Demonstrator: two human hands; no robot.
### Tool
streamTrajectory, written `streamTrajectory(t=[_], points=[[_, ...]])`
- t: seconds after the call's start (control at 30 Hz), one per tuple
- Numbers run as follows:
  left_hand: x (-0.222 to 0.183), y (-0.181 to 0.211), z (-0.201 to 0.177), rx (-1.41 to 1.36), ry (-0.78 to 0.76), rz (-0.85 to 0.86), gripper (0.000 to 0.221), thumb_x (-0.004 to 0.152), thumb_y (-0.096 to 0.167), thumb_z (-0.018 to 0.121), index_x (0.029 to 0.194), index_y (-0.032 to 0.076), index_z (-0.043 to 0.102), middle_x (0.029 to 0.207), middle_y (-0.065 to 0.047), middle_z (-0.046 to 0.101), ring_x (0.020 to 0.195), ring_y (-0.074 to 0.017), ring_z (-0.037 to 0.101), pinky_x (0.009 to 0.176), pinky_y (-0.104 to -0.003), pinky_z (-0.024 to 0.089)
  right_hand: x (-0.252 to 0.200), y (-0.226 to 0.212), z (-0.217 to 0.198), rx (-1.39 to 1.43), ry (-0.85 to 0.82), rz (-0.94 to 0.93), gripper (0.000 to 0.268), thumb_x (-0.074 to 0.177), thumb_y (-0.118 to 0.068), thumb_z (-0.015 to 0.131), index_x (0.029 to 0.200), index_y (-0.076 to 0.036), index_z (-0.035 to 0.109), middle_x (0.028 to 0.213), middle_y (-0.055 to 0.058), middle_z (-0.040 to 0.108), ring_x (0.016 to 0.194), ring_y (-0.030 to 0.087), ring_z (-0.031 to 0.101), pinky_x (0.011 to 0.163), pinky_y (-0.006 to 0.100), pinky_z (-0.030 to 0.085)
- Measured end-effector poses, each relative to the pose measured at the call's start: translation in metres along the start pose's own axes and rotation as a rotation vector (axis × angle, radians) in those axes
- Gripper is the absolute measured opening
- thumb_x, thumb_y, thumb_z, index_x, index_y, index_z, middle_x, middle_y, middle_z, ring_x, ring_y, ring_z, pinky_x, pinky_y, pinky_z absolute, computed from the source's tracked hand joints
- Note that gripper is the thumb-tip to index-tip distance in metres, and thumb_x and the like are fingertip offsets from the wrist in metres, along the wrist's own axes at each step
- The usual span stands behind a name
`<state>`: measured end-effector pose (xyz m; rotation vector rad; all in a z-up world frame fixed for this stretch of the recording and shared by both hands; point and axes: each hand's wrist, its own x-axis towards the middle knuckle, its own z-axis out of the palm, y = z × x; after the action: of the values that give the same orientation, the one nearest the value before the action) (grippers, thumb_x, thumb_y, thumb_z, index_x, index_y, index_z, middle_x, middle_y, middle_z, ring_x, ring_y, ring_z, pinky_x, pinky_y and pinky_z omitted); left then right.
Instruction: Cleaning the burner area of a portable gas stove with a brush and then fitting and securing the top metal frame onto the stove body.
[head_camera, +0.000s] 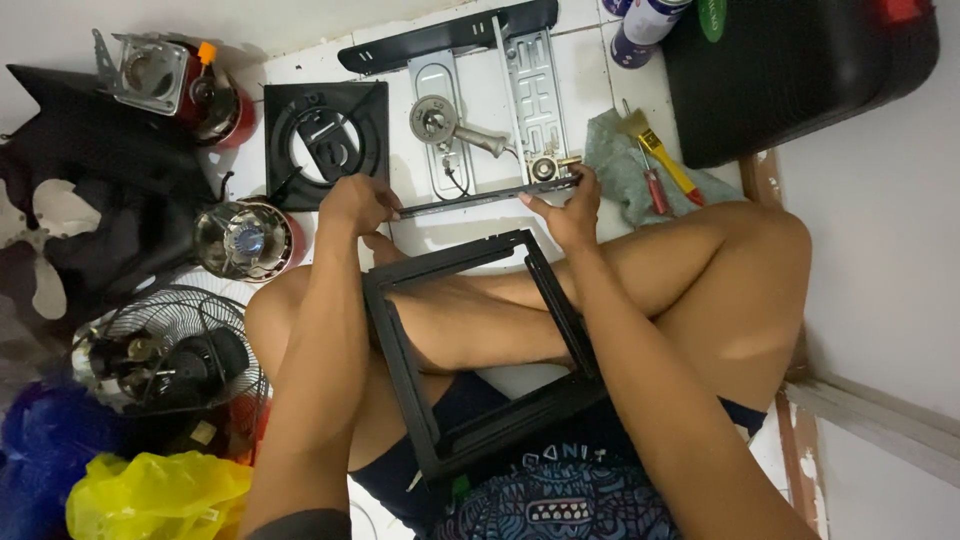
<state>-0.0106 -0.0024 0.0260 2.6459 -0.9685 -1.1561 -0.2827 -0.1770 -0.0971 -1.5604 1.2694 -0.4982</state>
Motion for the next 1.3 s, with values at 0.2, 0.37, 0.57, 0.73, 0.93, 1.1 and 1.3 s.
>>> streamTrajectory(t=[0.2,0.37,0.57,0.73,0.93,1.1,1.3], points=[[0.012,-0.014,0.003,-0.052,-0.064,0.025,0.026,0.085,0.018,0.078,0.109,0.008,0.08,0.115,-0.02,0.074,0.111,-0.0407,0.068,0.088,-0.047,0.058,0.001,0.001,0.001,-0.08,0.007,-0.002,0.096,0.065,-0.032,0.102,0.136,-0.009,0.042,0.133,0.017,0.045,0.137,0.041,0.046,0.115,0.051,0.042],[0.007,0.0,-0.002,0.035,-0.117,-0.046,0.033,0.088,0.021,0.071,0.114,0.002,0.077,0.115,-0.021,0.074,0.108,-0.0399,0.069,0.085,-0.045,0.058,-0.001,0.002,0.007,-0.179,-0.001,0.061,0.089,0.07,-0.025,0.098,0.136,-0.011,0.041,0.134,0.015,0.044,0.137,0.042,0.044,0.114,0.064,0.037],[0.019,-0.003,0.001,0.037,-0.06,-0.073,0.032,0.088,0.02,0.071,0.107,-0.004,0.077,0.105,-0.027,0.073,0.098,-0.0412,0.07,0.075,-0.046,0.059,0.006,0.006,0.016,-0.24,0.04,0.099,0.091,0.067,-0.026,0.1,0.135,-0.012,0.04,0.135,0.015,0.045,0.138,0.043,0.042,0.112,0.067,0.036],[0.022,-0.003,0.008,0.081,-0.039,-0.033,0.033,0.085,0.019,0.07,0.105,-0.006,0.077,0.097,-0.026,0.073,0.092,-0.0391,0.071,0.072,-0.044,0.059,-0.004,-0.008,0.004,-0.155,0.011,0.067,0.085,0.071,-0.021,0.097,0.134,-0.013,0.041,0.133,0.014,0.046,0.136,0.041,0.042,0.111,0.07,0.032],[0.011,0.001,0.01,0.038,0.038,-0.028,0.032,0.084,0.02,0.074,0.098,-0.009,0.076,0.094,-0.027,0.072,0.089,-0.038,0.071,0.07,-0.043,0.057,-0.005,-0.008,0.004,-0.157,0.024,0.022,0.092,0.067,-0.027,0.1,0.135,-0.015,0.039,0.135,0.014,0.043,0.137,0.042,0.041,0.11,0.071,0.034],[0.009,-0.009,0.009,0.011,-0.008,0.046,0.027,0.085,0.015,0.071,0.107,0.001,0.079,0.108,-0.023,0.074,0.105,-0.0438,0.069,0.084,-0.046,0.058,0.0,0.001,0.006,-0.163,0.035,0.032,0.094,0.065,-0.035,0.099,0.136,-0.018,0.041,0.136,0.013,0.045,0.137,0.041,0.045,0.112,0.068,0.036],[0.025,-0.028,0.017,-0.056,0.001,0.051,0.024,0.082,0.022,0.078,0.104,0.013,0.081,0.115,-0.015,0.074,0.11,-0.0383,0.068,0.088,-0.045,0.057,-0.003,0.004,0.005,-0.105,0.05,-0.008,0.092,0.064,-0.036,0.1,0.134,-0.016,0.043,0.132,0.014,0.047,0.135,0.042,0.046,0.114,0.065,0.035]])
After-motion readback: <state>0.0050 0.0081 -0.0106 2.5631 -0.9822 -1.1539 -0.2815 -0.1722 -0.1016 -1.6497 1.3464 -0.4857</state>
